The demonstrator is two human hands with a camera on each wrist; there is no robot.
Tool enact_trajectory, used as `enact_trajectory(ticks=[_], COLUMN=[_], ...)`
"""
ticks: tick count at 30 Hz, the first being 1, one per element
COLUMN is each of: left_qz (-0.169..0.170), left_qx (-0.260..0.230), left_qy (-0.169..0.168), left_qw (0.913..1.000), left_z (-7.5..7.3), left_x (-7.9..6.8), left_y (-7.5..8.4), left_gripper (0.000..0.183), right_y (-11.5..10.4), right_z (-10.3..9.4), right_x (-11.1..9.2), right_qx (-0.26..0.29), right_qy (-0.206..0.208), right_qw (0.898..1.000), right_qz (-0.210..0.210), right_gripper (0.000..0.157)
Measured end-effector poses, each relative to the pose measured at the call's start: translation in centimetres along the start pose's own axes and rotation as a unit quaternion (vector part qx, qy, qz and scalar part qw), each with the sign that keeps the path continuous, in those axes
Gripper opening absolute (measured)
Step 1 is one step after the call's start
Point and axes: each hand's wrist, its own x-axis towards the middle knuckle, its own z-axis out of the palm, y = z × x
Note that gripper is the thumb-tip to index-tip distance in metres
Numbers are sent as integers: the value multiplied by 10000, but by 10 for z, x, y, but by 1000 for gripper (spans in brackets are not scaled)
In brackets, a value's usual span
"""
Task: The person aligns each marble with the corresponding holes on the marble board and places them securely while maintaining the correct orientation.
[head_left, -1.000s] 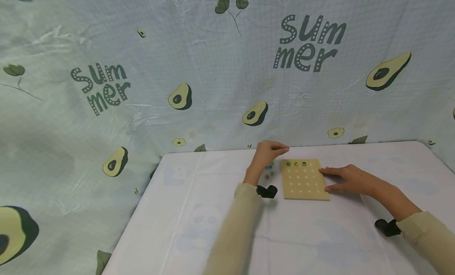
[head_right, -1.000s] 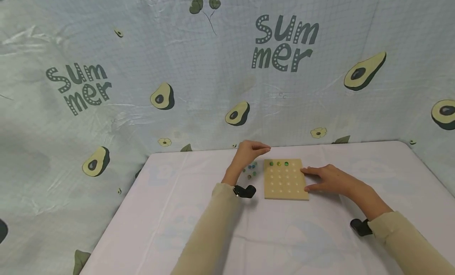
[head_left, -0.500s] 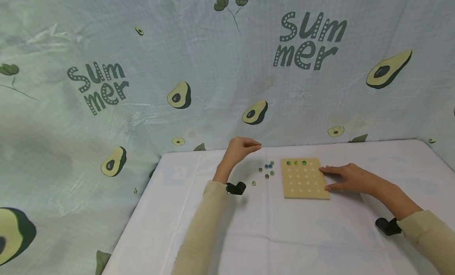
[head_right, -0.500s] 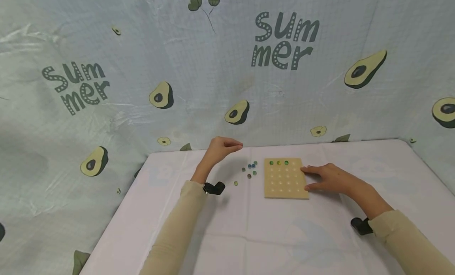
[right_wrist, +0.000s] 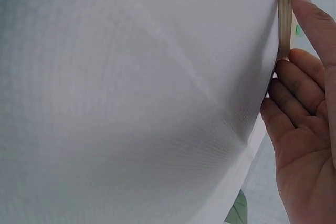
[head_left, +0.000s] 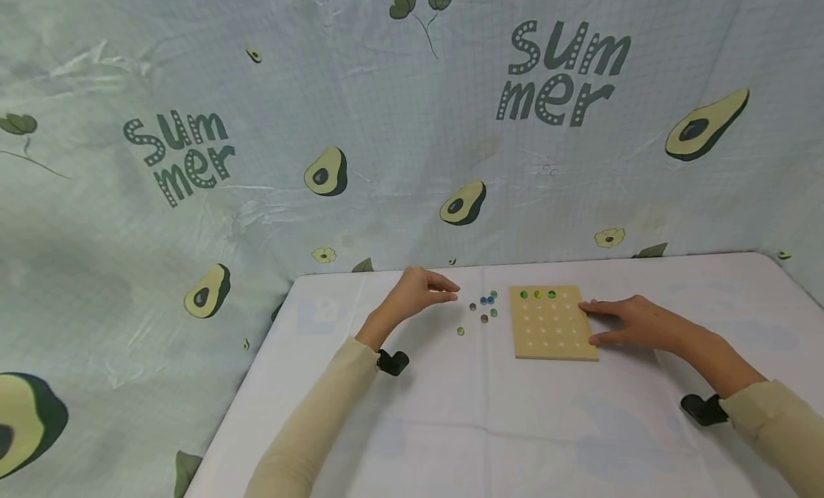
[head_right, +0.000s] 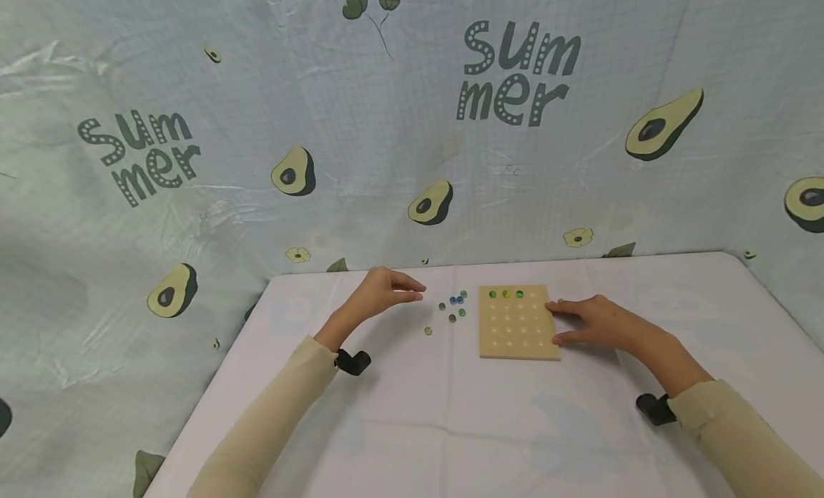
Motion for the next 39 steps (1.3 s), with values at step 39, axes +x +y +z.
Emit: enact_trajectory(ticks=[39], left_qz=[718], left_qx=[707], left_qy=[-305], left_qw=[9944], left_z=[50], left_x=[-14], left_y=[-29], left_gripper=[15], right_y=[-1], right_z=[-1], right_x=[0], right_qx=[35], right_qy=[13], right_qw=[10000], right_qz=[37], right_gripper=[84])
